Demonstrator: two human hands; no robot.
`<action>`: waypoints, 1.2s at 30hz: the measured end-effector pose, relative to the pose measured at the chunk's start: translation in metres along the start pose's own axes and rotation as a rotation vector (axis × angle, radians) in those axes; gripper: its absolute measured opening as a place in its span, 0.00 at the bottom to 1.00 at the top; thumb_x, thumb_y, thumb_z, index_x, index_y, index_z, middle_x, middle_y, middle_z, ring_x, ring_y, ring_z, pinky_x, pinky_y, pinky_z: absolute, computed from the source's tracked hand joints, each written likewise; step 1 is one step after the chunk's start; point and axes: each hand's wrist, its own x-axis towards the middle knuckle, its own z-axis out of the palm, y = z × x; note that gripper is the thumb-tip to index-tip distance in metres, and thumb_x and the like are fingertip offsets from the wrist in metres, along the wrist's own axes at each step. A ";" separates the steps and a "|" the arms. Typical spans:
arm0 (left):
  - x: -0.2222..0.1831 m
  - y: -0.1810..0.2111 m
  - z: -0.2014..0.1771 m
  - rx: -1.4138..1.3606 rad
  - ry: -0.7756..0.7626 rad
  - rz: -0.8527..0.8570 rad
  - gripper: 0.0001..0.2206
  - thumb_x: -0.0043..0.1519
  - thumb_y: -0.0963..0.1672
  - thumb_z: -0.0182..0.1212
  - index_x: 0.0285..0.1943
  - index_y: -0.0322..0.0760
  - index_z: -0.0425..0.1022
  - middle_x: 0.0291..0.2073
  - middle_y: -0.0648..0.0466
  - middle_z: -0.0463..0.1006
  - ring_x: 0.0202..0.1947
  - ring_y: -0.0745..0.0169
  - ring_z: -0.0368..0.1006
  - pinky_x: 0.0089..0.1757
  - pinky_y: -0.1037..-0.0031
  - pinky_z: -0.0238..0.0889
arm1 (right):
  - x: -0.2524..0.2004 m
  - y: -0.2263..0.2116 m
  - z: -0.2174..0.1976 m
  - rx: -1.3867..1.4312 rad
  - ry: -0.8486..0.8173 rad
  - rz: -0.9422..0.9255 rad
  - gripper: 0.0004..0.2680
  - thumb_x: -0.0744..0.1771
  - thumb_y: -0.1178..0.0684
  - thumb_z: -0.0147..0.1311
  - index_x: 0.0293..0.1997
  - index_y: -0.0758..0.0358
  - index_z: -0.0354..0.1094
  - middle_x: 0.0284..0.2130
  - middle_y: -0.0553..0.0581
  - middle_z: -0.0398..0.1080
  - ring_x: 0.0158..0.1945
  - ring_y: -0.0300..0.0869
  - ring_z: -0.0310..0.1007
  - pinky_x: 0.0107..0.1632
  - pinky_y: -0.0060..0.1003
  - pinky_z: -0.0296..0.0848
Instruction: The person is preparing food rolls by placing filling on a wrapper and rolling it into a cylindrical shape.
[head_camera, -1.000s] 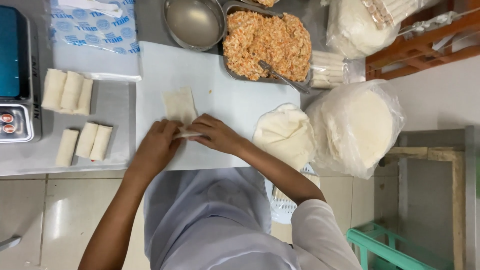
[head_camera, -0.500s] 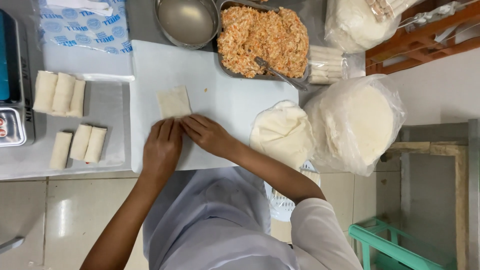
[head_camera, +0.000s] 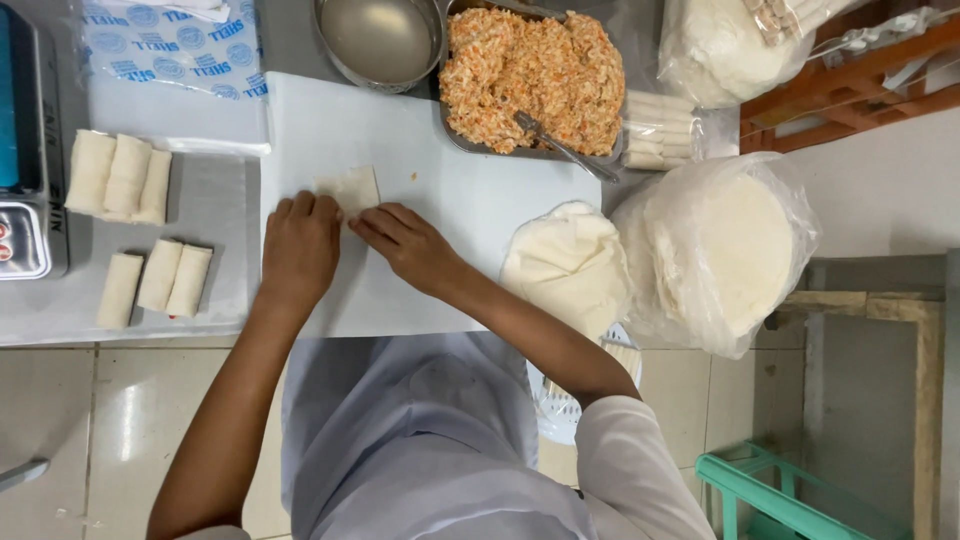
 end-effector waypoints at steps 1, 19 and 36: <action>-0.003 0.003 0.001 0.002 -0.002 -0.001 0.04 0.69 0.42 0.61 0.43 0.37 0.77 0.34 0.50 0.75 0.39 0.50 0.75 0.40 0.66 0.64 | 0.001 0.000 0.002 0.002 0.001 0.001 0.06 0.71 0.62 0.48 0.49 0.67 0.74 0.45 0.61 0.71 0.49 0.50 0.71 0.52 0.40 0.72; 0.022 -0.010 0.023 0.130 0.231 -0.053 0.04 0.69 0.41 0.59 0.40 0.38 0.73 0.31 0.55 0.68 0.34 0.58 0.67 0.37 0.70 0.56 | 0.025 0.025 0.007 0.089 -0.017 0.041 0.06 0.72 0.61 0.48 0.48 0.65 0.73 0.39 0.58 0.67 0.45 0.49 0.69 0.48 0.38 0.71; 0.038 -0.025 0.028 0.099 0.320 0.054 0.07 0.66 0.39 0.63 0.50 0.38 0.72 0.36 0.52 0.65 0.35 0.55 0.66 0.36 0.69 0.58 | 0.030 0.073 0.031 0.047 -0.222 0.095 0.10 0.74 0.54 0.38 0.61 0.50 0.63 0.38 0.51 0.57 0.41 0.44 0.61 0.41 0.38 0.63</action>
